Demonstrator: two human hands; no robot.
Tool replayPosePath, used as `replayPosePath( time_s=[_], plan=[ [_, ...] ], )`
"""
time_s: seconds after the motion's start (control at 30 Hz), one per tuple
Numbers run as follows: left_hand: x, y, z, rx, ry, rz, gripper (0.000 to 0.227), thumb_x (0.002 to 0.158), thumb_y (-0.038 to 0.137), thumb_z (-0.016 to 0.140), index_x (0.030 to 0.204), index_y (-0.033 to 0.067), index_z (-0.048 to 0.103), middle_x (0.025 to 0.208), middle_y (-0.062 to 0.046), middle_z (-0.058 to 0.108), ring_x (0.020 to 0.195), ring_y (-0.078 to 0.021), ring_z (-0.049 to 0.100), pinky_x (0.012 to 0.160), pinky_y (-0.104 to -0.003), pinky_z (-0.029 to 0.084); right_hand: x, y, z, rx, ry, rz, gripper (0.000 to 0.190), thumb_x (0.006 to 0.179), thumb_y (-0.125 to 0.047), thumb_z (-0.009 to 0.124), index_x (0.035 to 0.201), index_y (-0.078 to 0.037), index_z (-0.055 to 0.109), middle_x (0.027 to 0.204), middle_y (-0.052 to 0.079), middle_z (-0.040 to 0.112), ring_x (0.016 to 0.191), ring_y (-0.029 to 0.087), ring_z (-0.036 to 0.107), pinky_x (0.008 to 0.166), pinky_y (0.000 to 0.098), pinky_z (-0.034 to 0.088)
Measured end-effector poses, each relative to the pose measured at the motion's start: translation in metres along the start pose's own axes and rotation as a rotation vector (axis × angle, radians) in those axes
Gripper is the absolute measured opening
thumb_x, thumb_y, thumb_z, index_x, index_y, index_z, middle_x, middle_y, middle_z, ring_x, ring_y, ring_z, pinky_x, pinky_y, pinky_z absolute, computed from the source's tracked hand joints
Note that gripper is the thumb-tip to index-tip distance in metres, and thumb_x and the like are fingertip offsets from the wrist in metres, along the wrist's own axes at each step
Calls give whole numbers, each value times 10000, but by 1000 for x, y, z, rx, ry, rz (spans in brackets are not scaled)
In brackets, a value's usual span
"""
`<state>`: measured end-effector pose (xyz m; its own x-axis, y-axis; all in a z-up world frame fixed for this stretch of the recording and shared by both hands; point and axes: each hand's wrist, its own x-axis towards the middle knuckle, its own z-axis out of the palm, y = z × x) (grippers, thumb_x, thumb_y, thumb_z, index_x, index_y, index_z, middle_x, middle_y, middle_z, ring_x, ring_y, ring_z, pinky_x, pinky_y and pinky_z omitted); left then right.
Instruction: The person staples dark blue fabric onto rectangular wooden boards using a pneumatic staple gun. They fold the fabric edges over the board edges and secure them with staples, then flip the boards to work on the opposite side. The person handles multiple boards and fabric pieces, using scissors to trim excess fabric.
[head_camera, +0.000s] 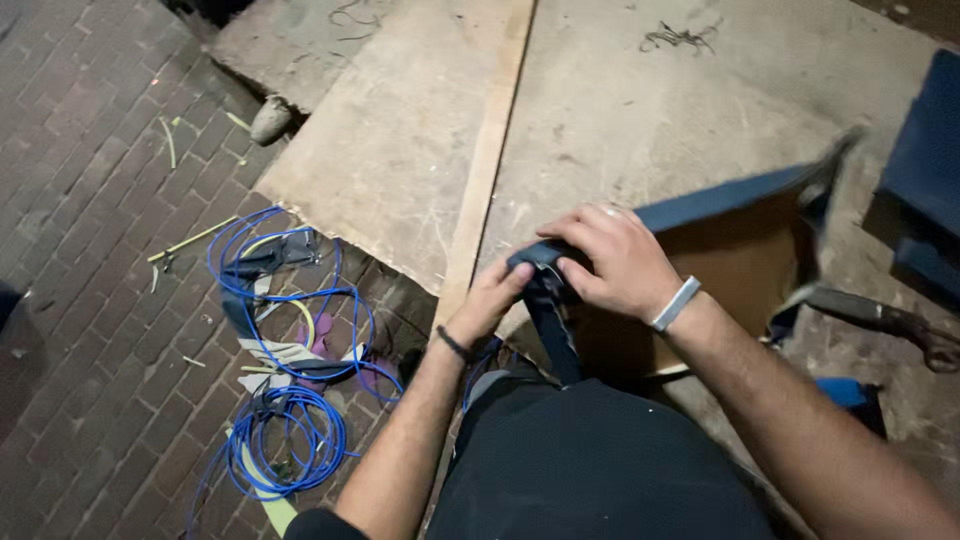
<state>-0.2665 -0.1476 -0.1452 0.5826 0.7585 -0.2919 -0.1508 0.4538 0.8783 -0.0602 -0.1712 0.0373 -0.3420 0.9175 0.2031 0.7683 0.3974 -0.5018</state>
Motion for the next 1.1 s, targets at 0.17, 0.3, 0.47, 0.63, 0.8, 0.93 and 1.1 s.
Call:
replayPosePath(
  time_s=[0.17, 0.3, 0.47, 0.63, 0.8, 0.93, 1.1],
  plan=[
    [8, 21, 11, 181, -143, 242, 460, 1071, 257, 582, 1458, 10, 546, 1345, -36, 653, 1246, -110, 576, 1092, -279, 454, 2, 9, 21, 61, 67, 54, 167, 875, -202, 741, 1022, -145, 799, 983, 58, 718, 939, 283, 674, 815, 415, 498],
    [9, 29, 18, 142, -100, 228, 429, 1014, 176, 663, 1396, -7, 597, 1252, -60, 684, 1138, -128, 611, 1001, -290, 502, 0, 22, 39, 306, 229, 358, 101, 843, -192, 773, 927, -139, 793, 849, 23, 682, 815, 191, 661, 736, 358, 514],
    [12, 33, 16, 382, -50, 353, 417, 917, 79, 646, 1330, 26, 644, 1234, -88, 735, 1118, -151, 686, 1003, -306, 557, -11, 35, 47, 259, 278, 95, 35, 850, -169, 815, 879, -169, 834, 731, 4, 623, 737, 167, 532, 766, 348, 395],
    [12, 35, 12, 487, -4, 510, 424, 899, 56, 661, 1323, 60, 689, 1341, -120, 722, 1270, -200, 689, 1104, -338, 538, -12, 43, 44, 211, 223, -109, 215, 754, -95, 778, 942, -189, 826, 820, -36, 671, 816, 144, 597, 855, 352, 381],
    [17, 36, 5, 285, -218, 250, 575, 913, 211, 710, 1444, 71, 540, 1428, -89, 621, 1305, -184, 602, 1112, -344, 491, -11, 43, 38, 147, 180, -183, 333, 658, -56, 756, 952, -200, 819, 862, -37, 677, 909, 182, 617, 914, 388, 420],
    [28, 36, 9, -172, -333, -57, 710, 985, 368, 668, 1568, 35, 437, 1469, -123, 567, 1314, -223, 545, 1120, -376, 439, -3, 36, 42, 71, 182, -196, 339, 614, -38, 740, 912, -184, 810, 867, -25, 681, 980, 223, 621, 1001, 427, 446],
    [29, 41, 7, 131, -367, 98, 654, 1048, 371, 615, 1576, 17, 460, 1567, -126, 539, 1433, -217, 497, 1201, -352, 397, -51, 39, 41, -66, 226, -125, 273, 688, -73, 733, 925, -182, 809, 1063, 37, 734, 1150, 247, 642, 1152, 543, 418]
  ],
)
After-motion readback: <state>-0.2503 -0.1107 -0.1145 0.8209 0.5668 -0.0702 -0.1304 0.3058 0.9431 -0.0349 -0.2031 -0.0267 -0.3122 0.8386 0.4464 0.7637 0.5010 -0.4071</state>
